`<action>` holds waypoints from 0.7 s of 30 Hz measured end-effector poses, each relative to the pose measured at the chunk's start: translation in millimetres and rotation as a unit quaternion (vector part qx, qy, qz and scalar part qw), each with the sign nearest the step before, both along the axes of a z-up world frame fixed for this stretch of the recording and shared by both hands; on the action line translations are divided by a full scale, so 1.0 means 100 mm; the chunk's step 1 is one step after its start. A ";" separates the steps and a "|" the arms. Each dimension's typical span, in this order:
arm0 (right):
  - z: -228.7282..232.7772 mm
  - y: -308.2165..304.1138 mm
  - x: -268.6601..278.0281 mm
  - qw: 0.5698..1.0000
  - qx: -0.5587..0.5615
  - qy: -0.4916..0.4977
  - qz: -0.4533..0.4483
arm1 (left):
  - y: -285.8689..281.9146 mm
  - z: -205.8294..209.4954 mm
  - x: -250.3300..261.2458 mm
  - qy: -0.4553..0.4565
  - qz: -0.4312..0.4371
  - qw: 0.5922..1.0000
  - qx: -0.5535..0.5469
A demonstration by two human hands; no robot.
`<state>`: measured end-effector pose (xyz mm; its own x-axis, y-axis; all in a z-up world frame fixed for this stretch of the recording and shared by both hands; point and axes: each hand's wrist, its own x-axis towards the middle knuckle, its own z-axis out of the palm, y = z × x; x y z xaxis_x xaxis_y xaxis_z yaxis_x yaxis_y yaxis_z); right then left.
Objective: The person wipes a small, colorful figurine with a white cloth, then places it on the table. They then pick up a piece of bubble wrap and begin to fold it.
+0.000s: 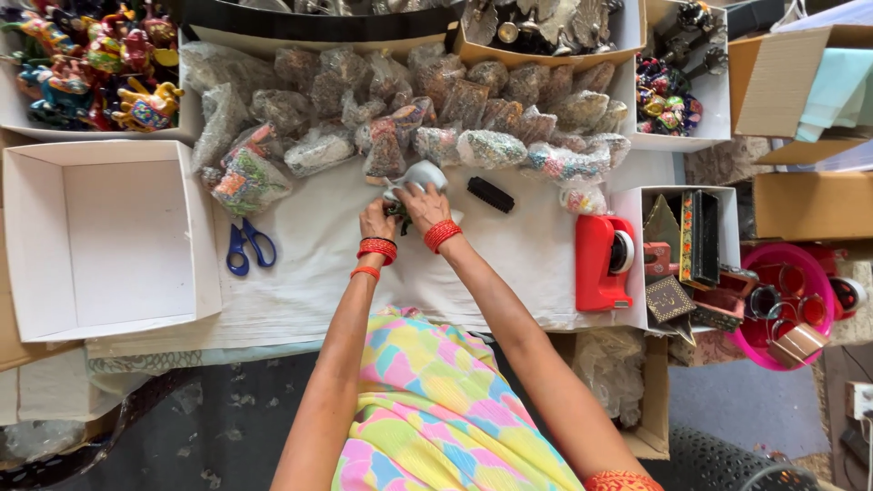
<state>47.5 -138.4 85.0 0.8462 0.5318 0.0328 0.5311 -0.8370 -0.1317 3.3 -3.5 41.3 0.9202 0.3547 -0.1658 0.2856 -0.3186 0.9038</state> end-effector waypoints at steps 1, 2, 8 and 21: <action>0.01 0.00 -0.01 1.000 0.001 0.000 0.002 | 0.01 0.00 0.00 0.000 0.002 1.000 0.001; 0.01 0.01 -0.01 0.999 -0.031 0.038 -0.008 | 0.02 -0.01 0.00 -0.026 -0.005 0.998 0.053; 0.25 -0.23 -0.66 0.995 -0.001 -0.093 0.036 | 0.01 -0.05 -0.01 -0.018 -0.011 0.997 0.073; 0.05 -0.06 -0.17 0.997 -0.010 -0.069 0.016 | 0.12 -0.41 0.22 -0.037 -0.057 0.990 0.126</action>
